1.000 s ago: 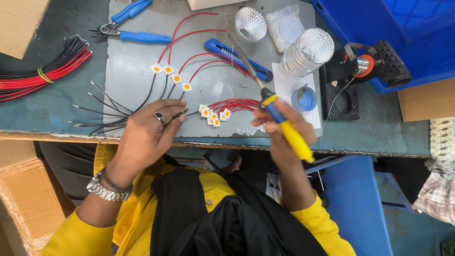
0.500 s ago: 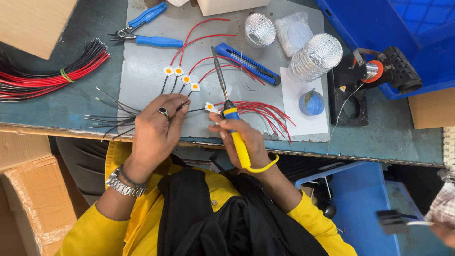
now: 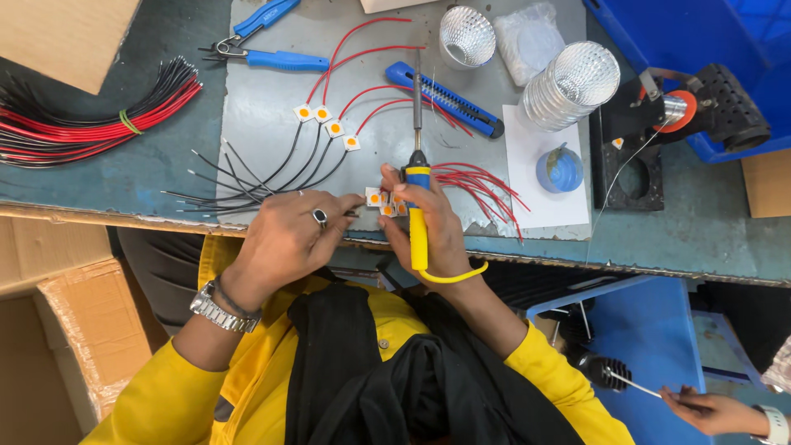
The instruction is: The person solders red and black wires to small LED modules on a workbench using a soldering iron, touching the iron to each module's contact point one at a time. They periodically dip wire ends into a small container, strip and position wires, and place finished wired modules aside on the bench.
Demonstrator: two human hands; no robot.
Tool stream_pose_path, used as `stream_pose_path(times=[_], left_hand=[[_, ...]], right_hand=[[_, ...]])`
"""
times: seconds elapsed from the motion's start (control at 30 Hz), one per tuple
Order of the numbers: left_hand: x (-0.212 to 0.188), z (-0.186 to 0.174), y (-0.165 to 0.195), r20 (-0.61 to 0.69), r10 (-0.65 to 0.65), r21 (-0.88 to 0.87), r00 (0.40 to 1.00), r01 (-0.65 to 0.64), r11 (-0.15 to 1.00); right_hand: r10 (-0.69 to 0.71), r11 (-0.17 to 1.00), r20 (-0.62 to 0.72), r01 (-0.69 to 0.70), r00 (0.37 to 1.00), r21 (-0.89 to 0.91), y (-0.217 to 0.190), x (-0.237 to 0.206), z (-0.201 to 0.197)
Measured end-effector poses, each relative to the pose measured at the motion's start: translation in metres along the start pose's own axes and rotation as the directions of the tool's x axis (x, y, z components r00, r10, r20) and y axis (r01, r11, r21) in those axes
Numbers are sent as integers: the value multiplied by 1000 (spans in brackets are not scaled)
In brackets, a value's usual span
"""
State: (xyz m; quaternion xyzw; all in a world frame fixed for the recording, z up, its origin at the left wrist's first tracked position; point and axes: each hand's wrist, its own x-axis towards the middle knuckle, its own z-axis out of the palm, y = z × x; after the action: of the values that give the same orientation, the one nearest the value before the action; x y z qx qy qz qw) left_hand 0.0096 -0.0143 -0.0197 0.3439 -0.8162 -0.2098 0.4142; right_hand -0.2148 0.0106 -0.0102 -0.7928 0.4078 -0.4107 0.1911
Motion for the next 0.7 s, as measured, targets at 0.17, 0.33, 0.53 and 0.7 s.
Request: stream_pose_path(times=[0.17, 0.33, 0.53, 0.7], left_hand=[[7, 2, 4, -105, -16, 127, 994, 29, 991], [14, 4, 5, -123, 13, 193, 992, 11, 981], [8, 1, 7, -96, -25, 28, 995, 28, 999], [6, 2, 4, -87, -81, -68, 993, 75, 995]], right_hand=[[-5, 1000, -12, 6, 1000, 18, 4, 3, 4], [55, 988, -1, -54, 998, 146, 8, 0, 13], [-45, 983, -20, 41, 999, -180, 6, 3, 4], [-23, 991, 42, 28, 999, -128, 12, 16, 0]])
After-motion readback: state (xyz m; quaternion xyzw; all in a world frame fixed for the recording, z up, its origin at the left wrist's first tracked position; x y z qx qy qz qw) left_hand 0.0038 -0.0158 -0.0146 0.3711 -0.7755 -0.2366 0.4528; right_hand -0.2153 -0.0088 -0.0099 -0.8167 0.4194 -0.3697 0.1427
